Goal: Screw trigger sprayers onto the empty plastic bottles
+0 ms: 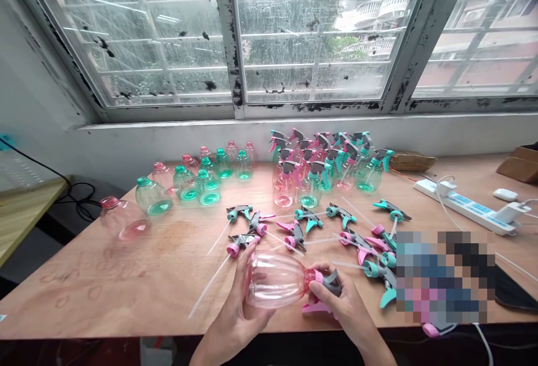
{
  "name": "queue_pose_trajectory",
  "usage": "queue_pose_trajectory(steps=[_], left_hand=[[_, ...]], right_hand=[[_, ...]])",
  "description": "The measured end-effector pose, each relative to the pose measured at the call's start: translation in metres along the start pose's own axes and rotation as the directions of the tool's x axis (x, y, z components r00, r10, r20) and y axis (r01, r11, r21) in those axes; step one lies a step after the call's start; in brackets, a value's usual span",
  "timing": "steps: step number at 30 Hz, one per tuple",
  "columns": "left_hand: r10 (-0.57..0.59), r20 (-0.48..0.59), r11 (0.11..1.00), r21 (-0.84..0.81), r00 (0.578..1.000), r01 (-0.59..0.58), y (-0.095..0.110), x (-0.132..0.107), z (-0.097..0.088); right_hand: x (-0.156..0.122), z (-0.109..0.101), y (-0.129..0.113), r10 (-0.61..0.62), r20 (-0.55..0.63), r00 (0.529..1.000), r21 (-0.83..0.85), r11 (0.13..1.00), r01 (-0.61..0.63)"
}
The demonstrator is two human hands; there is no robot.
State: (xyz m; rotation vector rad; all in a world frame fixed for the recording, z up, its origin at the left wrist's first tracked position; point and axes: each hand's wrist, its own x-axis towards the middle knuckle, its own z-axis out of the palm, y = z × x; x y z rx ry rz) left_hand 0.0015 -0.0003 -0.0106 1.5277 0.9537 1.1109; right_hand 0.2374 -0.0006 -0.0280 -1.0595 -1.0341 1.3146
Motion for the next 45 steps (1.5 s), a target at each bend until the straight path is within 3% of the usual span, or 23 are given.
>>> queue_pose_trajectory(steps=[6,13,24,32,45], left_hand=[[-0.066,-0.018,0.998,0.023,0.998,0.067,-0.003,-0.003,0.0],[-0.053,0.023,0.994,0.094,0.998,0.05,-0.006,-0.002,-0.005],[-0.071,0.017,0.997,0.004,0.997,0.071,-0.006,0.001,-0.005],[-0.078,0.01,0.996,0.035,0.997,0.077,-0.009,0.0,-0.006],[-0.1,0.027,0.995,-0.011,0.995,0.101,0.003,0.001,-0.002]], right_hand=[[0.0,0.0,0.001,-0.002,0.013,1.0,-0.004,1.0,0.002],[0.0,0.001,0.001,0.004,-0.003,1.0,-0.008,1.0,-0.004],[0.001,0.0,0.0,-0.006,0.008,1.0,-0.061,0.998,0.006],[0.0,0.002,-0.002,0.009,-0.001,1.0,-0.04,0.999,-0.01],[0.0,0.003,0.001,-0.006,-0.041,0.999,-0.087,0.996,0.002]])
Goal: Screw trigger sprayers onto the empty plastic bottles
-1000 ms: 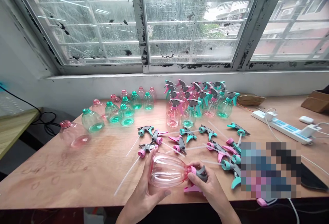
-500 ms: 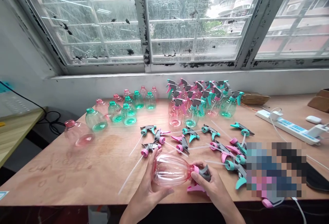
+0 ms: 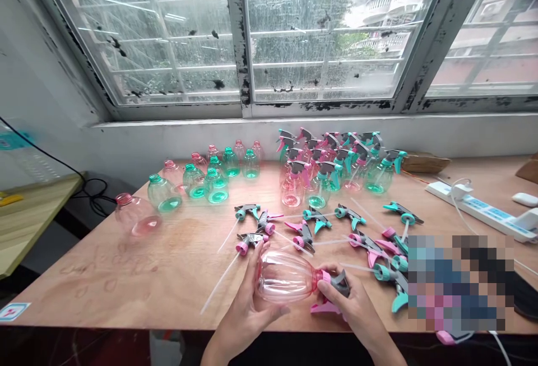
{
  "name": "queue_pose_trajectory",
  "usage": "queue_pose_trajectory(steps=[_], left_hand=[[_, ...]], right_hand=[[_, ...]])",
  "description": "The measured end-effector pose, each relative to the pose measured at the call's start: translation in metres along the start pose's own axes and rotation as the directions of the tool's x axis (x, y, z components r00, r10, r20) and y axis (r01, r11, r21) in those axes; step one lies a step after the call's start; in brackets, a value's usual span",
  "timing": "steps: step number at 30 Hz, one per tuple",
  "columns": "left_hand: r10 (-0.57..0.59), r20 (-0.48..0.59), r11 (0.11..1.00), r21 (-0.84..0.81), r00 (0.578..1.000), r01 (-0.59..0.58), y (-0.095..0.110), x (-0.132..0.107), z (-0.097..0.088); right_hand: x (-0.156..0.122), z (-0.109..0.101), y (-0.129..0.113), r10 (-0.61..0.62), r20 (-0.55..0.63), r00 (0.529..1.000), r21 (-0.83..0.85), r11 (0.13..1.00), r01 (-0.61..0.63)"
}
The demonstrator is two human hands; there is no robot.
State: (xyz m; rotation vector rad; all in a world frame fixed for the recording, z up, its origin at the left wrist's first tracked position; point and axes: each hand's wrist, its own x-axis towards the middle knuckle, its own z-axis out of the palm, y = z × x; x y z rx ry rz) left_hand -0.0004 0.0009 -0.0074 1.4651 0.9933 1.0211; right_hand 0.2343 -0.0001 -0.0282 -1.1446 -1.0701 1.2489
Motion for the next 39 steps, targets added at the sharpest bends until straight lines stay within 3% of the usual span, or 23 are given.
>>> queue_pose_trajectory(steps=[6,14,22,33,39], left_hand=[[0.122,-0.022,0.992,0.034,0.992,-0.121,-0.006,0.0,-0.001],[0.018,-0.046,0.999,0.043,0.999,-0.016,-0.004,-0.002,0.001],[0.045,-0.077,0.993,0.11,0.996,-0.036,-0.011,-0.002,0.003],[-0.034,-0.009,0.999,-0.014,0.999,0.034,-0.009,0.001,0.001],[-0.027,-0.024,0.999,0.021,0.999,0.027,-0.017,0.001,-0.002]], right_hand=[[0.0,0.0,-0.001,0.005,0.029,1.0,0.001,1.0,-0.005],[0.001,-0.003,0.001,0.002,0.06,0.998,0.018,1.0,-0.003],[0.0,-0.003,-0.001,0.036,0.096,0.995,0.051,0.998,-0.041],[0.0,-0.002,0.001,0.032,0.07,0.997,0.05,0.998,-0.036],[0.001,-0.003,0.002,0.017,0.071,0.997,0.048,0.999,-0.02]])
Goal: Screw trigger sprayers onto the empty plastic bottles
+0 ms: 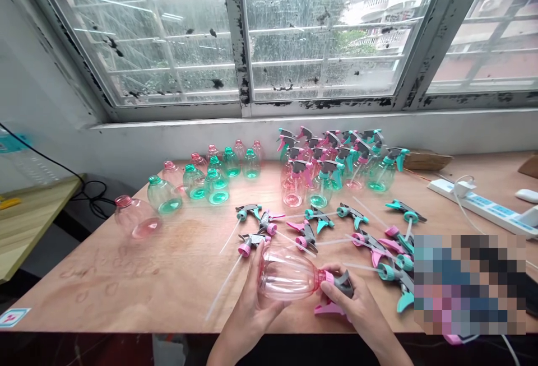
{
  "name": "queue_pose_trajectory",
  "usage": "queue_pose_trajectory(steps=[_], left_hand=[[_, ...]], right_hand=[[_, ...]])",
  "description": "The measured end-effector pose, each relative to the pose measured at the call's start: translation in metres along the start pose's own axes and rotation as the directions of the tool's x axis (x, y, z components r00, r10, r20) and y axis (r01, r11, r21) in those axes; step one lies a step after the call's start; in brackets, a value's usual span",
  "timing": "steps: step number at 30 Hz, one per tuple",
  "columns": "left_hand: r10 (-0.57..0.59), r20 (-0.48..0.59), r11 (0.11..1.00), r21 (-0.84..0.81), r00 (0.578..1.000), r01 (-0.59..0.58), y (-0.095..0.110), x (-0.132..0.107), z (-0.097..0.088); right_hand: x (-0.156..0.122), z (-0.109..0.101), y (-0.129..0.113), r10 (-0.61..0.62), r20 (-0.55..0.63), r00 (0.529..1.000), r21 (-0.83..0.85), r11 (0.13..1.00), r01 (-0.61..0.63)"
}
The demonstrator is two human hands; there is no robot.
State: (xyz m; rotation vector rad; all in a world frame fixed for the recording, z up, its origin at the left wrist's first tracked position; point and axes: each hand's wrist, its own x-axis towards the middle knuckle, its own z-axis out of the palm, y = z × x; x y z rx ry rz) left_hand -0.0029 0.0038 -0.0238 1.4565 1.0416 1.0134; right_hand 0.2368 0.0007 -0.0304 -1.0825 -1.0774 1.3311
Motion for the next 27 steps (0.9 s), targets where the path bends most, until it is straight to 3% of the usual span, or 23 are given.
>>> queue_pose_trajectory(steps=[6,14,27], left_hand=[[0.004,-0.005,1.0,0.013,1.0,-0.004,0.0011,0.0007,0.0004],[-0.008,-0.027,0.999,0.049,1.0,0.009,0.0055,-0.0003,0.0002],[-0.009,-0.008,0.998,0.067,1.0,0.01,0.0036,0.0003,-0.0007]], right_hand=[[-0.0004,-0.0022,-0.0024,-0.005,0.059,0.998,0.0,1.0,0.005],[0.0017,0.0003,0.0046,-0.006,-0.022,1.0,0.001,1.0,0.006],[0.0012,0.0006,0.0013,-0.014,-0.031,0.999,-0.039,0.999,0.013]])
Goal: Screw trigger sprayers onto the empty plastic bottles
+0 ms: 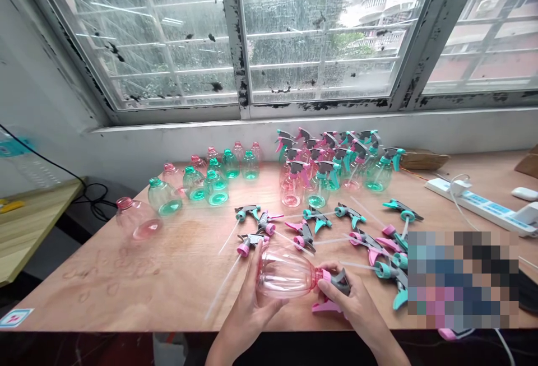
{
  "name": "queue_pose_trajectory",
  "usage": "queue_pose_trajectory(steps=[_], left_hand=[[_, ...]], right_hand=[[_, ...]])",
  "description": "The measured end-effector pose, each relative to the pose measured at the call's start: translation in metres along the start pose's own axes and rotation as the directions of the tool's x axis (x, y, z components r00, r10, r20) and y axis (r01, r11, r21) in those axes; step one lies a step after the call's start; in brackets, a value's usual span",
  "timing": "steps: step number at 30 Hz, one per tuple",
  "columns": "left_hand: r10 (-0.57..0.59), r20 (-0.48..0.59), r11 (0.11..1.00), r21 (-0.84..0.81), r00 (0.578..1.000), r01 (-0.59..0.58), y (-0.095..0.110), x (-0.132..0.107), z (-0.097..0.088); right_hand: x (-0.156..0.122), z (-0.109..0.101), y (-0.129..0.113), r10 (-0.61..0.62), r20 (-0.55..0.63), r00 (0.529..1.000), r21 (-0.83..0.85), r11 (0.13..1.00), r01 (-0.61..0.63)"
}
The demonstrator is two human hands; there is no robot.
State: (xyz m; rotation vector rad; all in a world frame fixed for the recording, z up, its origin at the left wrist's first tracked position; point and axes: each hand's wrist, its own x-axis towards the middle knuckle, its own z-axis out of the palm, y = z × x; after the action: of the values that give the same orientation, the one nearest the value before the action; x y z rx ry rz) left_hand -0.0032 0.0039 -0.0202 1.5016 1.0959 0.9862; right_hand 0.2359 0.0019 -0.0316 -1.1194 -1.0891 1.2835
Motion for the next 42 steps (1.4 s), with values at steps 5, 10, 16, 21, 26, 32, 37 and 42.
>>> queue_pose_trajectory(steps=[5,10,16,21,26,32,37,42], left_hand=[[0.076,-0.051,0.993,0.091,0.996,-0.071,0.004,0.001,0.005],[0.158,-0.086,0.974,0.18,0.984,-0.14,-0.003,0.003,0.007],[0.154,-0.108,0.978,0.16,0.982,-0.135,-0.009,0.004,0.006],[0.075,-0.026,0.981,0.181,0.997,-0.069,0.001,0.0,0.005],[0.074,-0.026,0.984,0.166,0.997,-0.069,0.004,0.0,0.005],[0.052,-0.011,0.987,0.152,0.999,-0.05,0.003,-0.001,0.005],[0.024,-0.012,0.998,0.054,1.0,-0.024,0.0,0.0,0.004],[0.022,0.05,0.999,-0.039,0.999,-0.02,-0.002,0.0,-0.001]], right_hand=[[0.0,0.001,-0.004,0.001,-0.011,1.0,0.028,1.0,-0.001],[0.001,-0.001,-0.002,0.0,-0.009,1.0,0.034,0.999,0.0],[0.001,-0.001,0.0,-0.002,0.014,1.0,0.084,0.996,0.0],[0.0,-0.001,-0.002,0.01,-0.009,1.0,0.114,0.993,-0.009],[0.001,-0.003,-0.001,-0.009,0.014,1.0,0.084,0.996,0.008],[0.0,-0.002,-0.001,0.001,-0.011,1.0,0.089,0.996,0.0],[0.0,-0.002,-0.004,-0.012,0.012,1.0,0.079,0.997,0.011],[-0.001,-0.002,-0.004,0.001,-0.014,1.0,0.065,0.998,0.0]])
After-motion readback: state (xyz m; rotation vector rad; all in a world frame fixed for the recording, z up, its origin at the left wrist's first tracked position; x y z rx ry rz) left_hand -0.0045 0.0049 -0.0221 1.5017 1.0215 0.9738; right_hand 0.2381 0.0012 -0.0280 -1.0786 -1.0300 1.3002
